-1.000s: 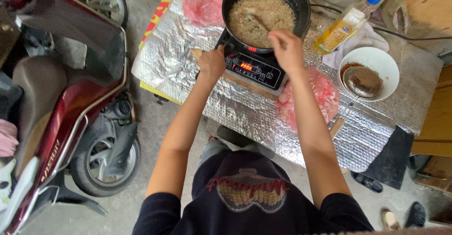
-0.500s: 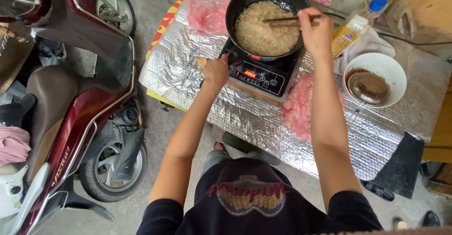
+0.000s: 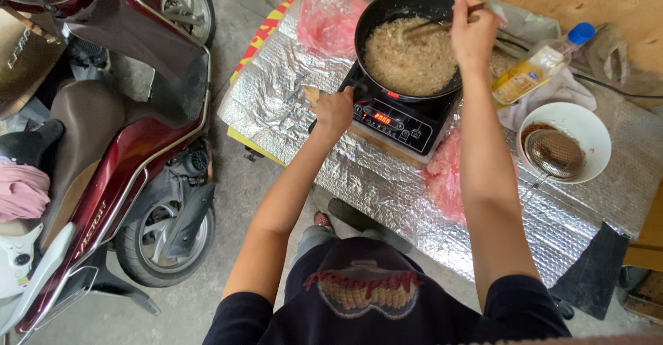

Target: The person stirs rice in a pan on an induction cooktop using chopsticks. The person holds the pan handle with the left hand and continuously stirs the contents with the right hand.

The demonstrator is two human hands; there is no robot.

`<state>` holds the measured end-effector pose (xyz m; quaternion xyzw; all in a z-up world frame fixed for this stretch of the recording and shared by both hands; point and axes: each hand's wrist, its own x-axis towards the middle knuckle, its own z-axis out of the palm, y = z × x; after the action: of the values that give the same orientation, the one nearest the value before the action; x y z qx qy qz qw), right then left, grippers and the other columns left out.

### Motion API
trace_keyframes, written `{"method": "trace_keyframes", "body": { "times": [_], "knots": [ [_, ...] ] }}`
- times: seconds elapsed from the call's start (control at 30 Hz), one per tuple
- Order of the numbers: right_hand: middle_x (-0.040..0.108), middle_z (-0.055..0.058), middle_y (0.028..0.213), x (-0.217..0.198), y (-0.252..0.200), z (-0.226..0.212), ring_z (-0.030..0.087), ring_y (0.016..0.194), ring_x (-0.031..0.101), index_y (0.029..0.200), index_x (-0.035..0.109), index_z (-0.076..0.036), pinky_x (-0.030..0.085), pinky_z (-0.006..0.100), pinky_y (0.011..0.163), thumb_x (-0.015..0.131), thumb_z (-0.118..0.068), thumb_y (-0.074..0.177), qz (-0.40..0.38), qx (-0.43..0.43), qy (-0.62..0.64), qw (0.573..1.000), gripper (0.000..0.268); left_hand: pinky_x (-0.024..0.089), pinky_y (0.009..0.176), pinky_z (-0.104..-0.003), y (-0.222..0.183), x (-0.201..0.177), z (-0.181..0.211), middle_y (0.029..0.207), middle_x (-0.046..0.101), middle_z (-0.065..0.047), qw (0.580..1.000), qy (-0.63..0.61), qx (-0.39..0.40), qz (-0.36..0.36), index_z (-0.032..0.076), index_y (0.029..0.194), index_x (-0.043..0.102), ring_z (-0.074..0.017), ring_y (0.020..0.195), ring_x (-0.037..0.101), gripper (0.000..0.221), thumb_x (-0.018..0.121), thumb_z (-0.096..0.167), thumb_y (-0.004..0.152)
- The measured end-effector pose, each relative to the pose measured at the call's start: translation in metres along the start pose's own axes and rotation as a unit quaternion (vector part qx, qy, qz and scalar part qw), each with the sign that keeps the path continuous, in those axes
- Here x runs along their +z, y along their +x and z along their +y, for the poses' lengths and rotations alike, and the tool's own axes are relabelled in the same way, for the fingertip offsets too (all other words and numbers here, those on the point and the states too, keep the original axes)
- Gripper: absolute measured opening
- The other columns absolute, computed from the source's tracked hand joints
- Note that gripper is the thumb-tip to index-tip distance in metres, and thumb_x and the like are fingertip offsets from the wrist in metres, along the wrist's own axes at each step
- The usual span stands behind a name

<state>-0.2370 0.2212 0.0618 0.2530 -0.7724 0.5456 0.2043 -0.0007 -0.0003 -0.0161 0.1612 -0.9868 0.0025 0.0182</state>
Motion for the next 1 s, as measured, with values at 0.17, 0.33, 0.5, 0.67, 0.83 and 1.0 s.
{"method": "trace_keyframes", "body": {
  "times": [0.17,0.33,0.5,0.67,0.83,1.0],
  "knots": [
    [0.07,0.009,0.075,0.029,-0.013,-0.004,0.019,0.066,0.069,0.093,0.072,0.0,0.052,0.036,0.062,0.065,-0.019,0.113,0.003,-0.087,-0.025,0.996,0.028,0.059,0.076,-0.047,0.001,-0.002,0.002,0.087,0.076,-0.016,1.0,-0.008,0.0,0.014,0.013,0.108,0.063,-0.0384,0.089,0.074,0.015,0.055,0.013,0.095],
    [0.069,0.005,0.072,0.01,-0.004,-0.011,0.014,0.059,0.07,0.09,0.069,0.0,0.053,0.027,0.053,0.059,-0.022,0.114,-0.049,0.021,0.093,0.994,0.034,0.059,0.075,-0.048,0.001,-0.004,0.001,0.086,0.076,-0.016,1.0,-0.016,0.001,-0.004,0.011,0.107,0.062,-0.0385,0.088,0.074,0.014,0.055,0.012,0.095],
    [0.068,0.005,0.072,0.024,-0.006,-0.02,0.013,0.057,0.069,0.091,0.069,0.001,0.054,0.026,0.05,0.062,-0.023,0.112,-0.024,0.065,0.131,0.989,0.032,0.059,0.072,-0.047,0.0,-0.005,0.002,0.085,0.076,-0.016,1.0,-0.025,-0.001,0.007,0.011,0.107,0.062,-0.0387,0.086,0.074,0.013,0.055,0.011,0.096],
    [0.071,0.004,0.086,0.016,-0.024,-0.009,0.014,0.07,0.075,0.106,0.071,0.0,0.061,0.027,0.057,0.059,-0.021,0.112,-0.109,0.037,0.142,0.983,0.025,0.06,0.068,-0.046,0.001,-0.003,0.001,0.085,0.076,-0.015,0.999,-0.024,0.01,0.023,0.011,0.107,0.062,-0.0378,0.082,0.075,0.015,0.057,0.011,0.093],
    [0.072,0.005,0.088,-0.044,-0.016,-0.015,0.015,0.074,0.074,0.1,0.072,-0.001,0.065,0.031,0.063,0.061,-0.023,0.115,-0.076,0.082,0.129,0.985,0.029,0.06,0.067,-0.043,0.001,0.0,0.001,0.083,0.076,-0.015,1.0,0.016,0.018,0.002,0.009,0.112,0.063,-0.0367,0.079,0.075,0.018,0.056,0.01,0.096],
    [0.072,0.002,0.091,-0.019,-0.033,-0.057,0.013,0.08,0.073,0.104,0.073,-0.004,0.067,0.03,0.067,0.061,-0.021,0.11,-0.086,0.049,0.141,0.985,0.022,0.06,0.066,-0.045,0.001,0.002,0.001,0.084,0.076,-0.015,0.999,-0.013,0.017,0.047,0.011,0.109,0.069,-0.0386,0.083,0.074,0.021,0.05,0.02,0.104]
  ]
}}
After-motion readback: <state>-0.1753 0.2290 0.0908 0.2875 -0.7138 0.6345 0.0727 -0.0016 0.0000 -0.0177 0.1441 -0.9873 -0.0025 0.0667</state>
